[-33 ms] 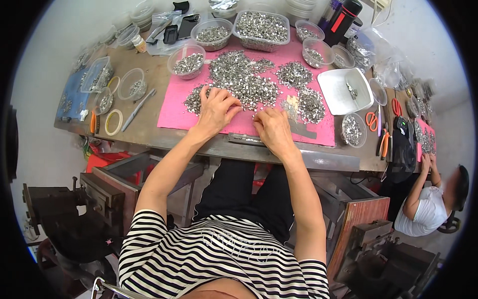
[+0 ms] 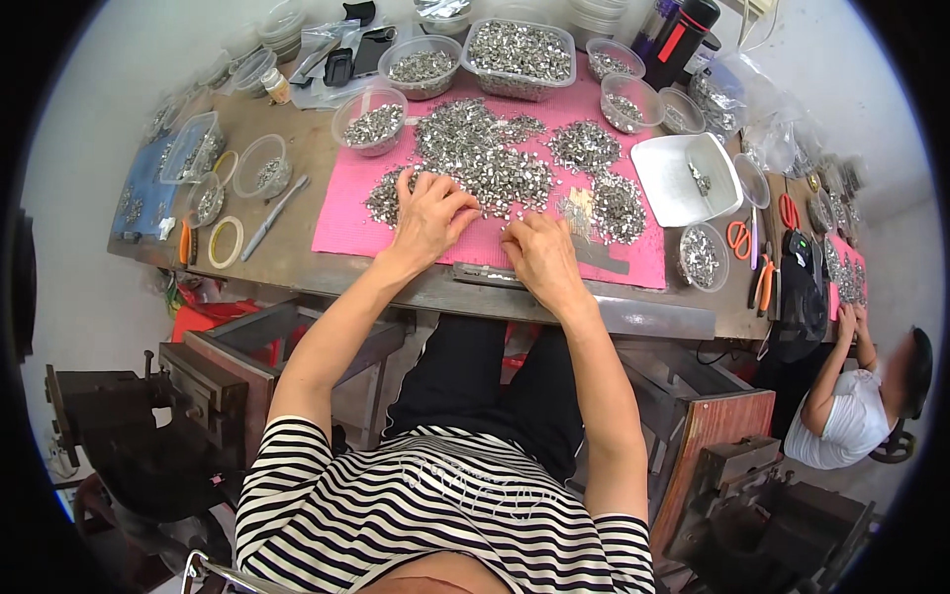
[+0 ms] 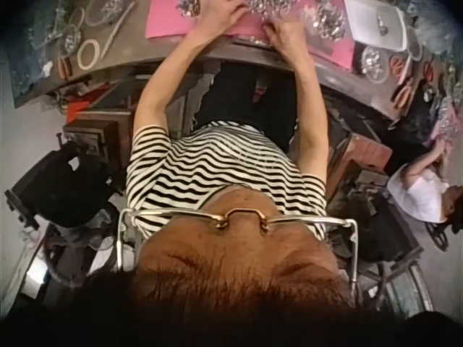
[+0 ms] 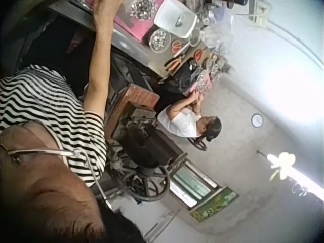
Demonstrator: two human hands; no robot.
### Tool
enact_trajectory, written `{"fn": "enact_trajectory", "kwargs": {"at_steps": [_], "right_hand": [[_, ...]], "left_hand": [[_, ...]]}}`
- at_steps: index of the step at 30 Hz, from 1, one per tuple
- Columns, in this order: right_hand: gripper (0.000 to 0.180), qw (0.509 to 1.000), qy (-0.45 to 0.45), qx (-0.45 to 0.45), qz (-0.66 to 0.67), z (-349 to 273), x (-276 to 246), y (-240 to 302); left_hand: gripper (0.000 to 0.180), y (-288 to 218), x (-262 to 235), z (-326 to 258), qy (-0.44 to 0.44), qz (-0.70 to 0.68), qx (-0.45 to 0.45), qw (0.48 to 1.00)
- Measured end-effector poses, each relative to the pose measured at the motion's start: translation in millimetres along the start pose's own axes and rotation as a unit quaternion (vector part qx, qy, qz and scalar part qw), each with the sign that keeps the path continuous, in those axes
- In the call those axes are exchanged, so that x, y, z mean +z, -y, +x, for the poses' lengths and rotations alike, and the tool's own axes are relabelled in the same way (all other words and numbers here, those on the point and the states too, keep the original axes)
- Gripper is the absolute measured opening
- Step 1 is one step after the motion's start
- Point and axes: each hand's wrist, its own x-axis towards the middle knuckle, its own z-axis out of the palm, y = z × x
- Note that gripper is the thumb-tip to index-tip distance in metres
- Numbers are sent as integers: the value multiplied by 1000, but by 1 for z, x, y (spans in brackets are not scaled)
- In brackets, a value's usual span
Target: The person inserts small metal pieces into the slots of a metal fixture by hand, then places the fixture into a manual press machine and turns the handwheel to press them.
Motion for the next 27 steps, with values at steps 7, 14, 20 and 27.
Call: {"fn": "enact_trajectory", "kwargs": {"at_steps": [7, 14, 20, 27], "right_hand": [[8, 1000, 10, 20, 13, -1, 4, -2], [8, 1000, 8, 10, 8, -2, 0, -4], [9, 960, -90, 106, 242, -32, -14, 19], [17, 981, -91, 37, 167, -52, -6, 21]], "left_hand": [[10, -3, 1, -2, -11, 19, 12, 1000], [7, -54, -15, -20, 23, -157, -25, 987], [9, -75, -5, -37, 38, -171, -35, 984], [10, -77, -1, -39, 26, -156, -15, 987]]}}
